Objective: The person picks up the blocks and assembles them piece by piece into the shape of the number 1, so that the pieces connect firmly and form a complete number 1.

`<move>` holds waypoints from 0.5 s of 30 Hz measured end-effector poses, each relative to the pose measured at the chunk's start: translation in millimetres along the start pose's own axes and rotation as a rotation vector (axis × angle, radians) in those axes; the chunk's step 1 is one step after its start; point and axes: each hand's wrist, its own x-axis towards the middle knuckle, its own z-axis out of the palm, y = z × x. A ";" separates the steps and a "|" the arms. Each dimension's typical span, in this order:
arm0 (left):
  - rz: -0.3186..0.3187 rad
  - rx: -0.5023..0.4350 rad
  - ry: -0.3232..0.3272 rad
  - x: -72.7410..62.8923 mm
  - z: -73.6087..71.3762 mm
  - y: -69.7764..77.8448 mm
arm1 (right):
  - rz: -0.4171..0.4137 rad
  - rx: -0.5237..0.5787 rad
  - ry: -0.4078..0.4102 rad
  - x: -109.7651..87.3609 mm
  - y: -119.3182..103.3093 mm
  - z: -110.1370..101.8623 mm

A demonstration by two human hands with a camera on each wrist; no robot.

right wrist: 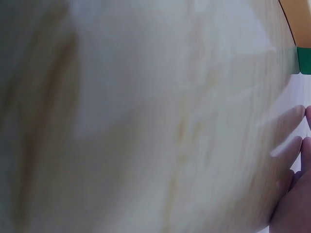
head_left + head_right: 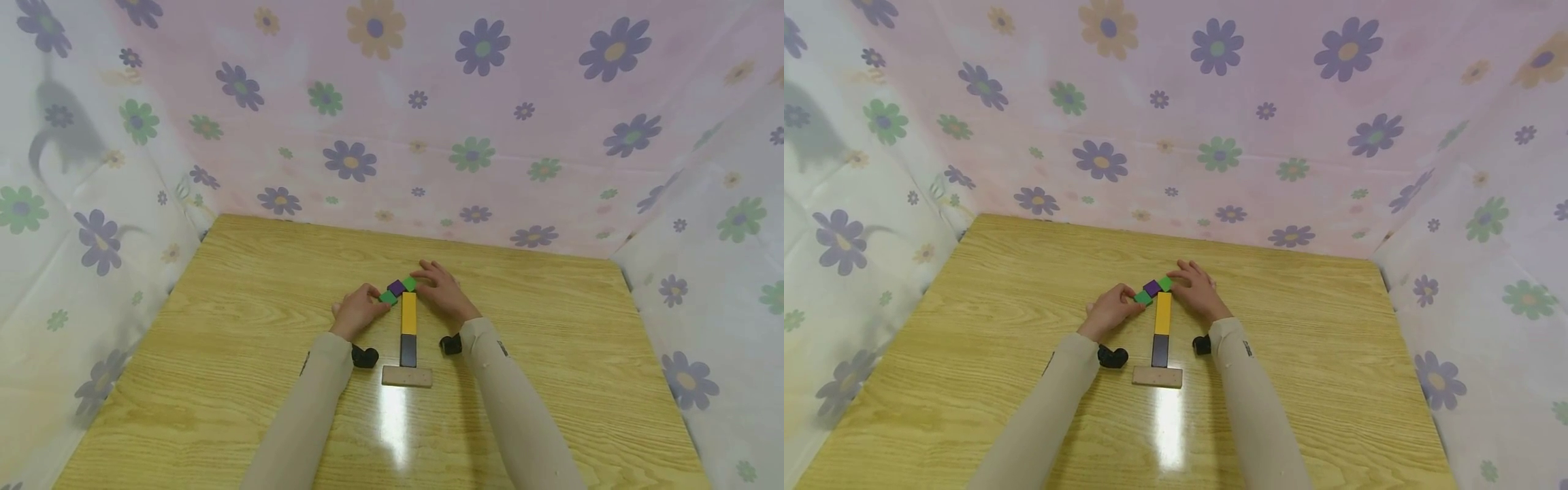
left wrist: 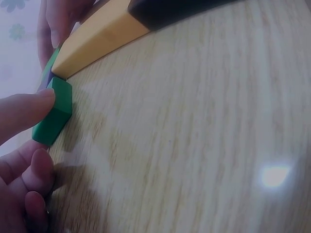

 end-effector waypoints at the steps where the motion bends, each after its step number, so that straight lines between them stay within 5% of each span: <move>1: -0.001 0.001 0.000 0.0 -0.2 0.1 | 0.001 -0.003 -0.001 0.2 -0.1 -0.2; 15: 0.007 0.008 0.009 0.9 1.3 -1.6 | 0.013 -0.013 0.010 -0.8 -1.5 -0.2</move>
